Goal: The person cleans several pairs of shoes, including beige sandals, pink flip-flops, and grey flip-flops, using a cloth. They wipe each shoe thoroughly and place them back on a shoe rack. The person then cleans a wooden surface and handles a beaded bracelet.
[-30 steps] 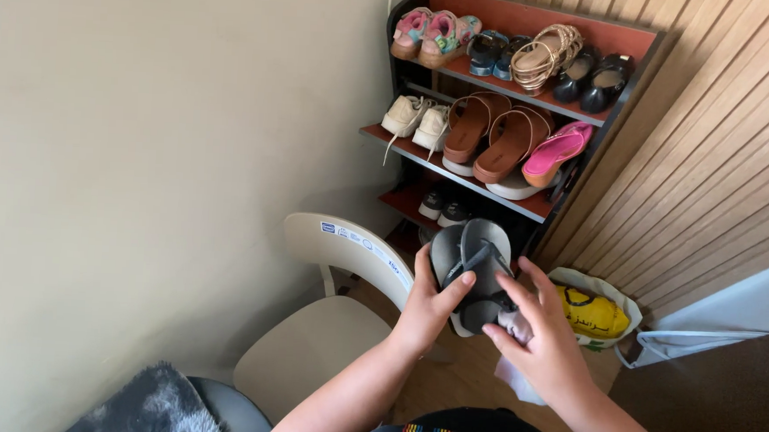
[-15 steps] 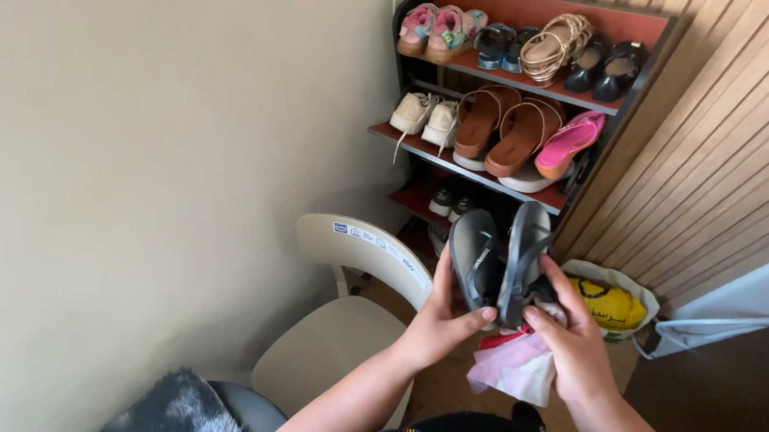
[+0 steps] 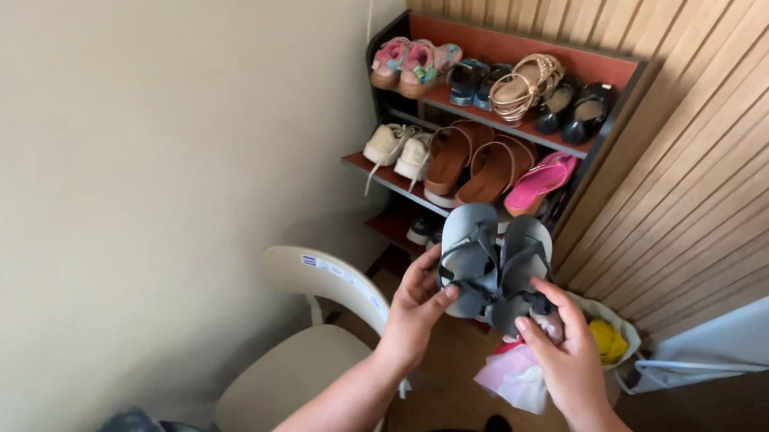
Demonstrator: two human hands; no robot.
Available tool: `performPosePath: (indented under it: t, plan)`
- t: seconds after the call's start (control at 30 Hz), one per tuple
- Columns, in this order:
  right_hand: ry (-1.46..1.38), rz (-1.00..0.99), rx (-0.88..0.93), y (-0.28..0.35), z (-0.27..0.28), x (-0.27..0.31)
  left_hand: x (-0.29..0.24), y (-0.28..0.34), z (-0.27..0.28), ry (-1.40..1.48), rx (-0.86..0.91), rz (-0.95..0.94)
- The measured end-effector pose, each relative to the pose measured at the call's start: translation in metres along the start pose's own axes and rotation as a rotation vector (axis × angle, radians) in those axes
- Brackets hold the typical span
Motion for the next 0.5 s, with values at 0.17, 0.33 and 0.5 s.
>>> performPosePath:
  t: [0.17,0.33,0.5]
  plan:
    - [0.071,0.056,0.087,-0.053,0.042,0.007,0.003,-0.050,-0.032,-0.023,0.000,0.017]
    - [0.089,0.002,0.154,-0.100,0.072,0.025,0.005,-0.088,-0.063,-0.041,-0.071,-0.013]
    - [0.056,0.056,0.197,-0.137,0.080,0.032,-0.004,-0.115,-0.076,-0.015,-0.100,-0.076]
Point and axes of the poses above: each hand's wrist, its own y-axis away from the middle knuckle, its own z-axis out of the back of the hand, x = y × z, the point moved 1 cm from there along -y, towards the middle knuckle, and after that the axes turned 8 degrees about z, right-handed, at the moved point
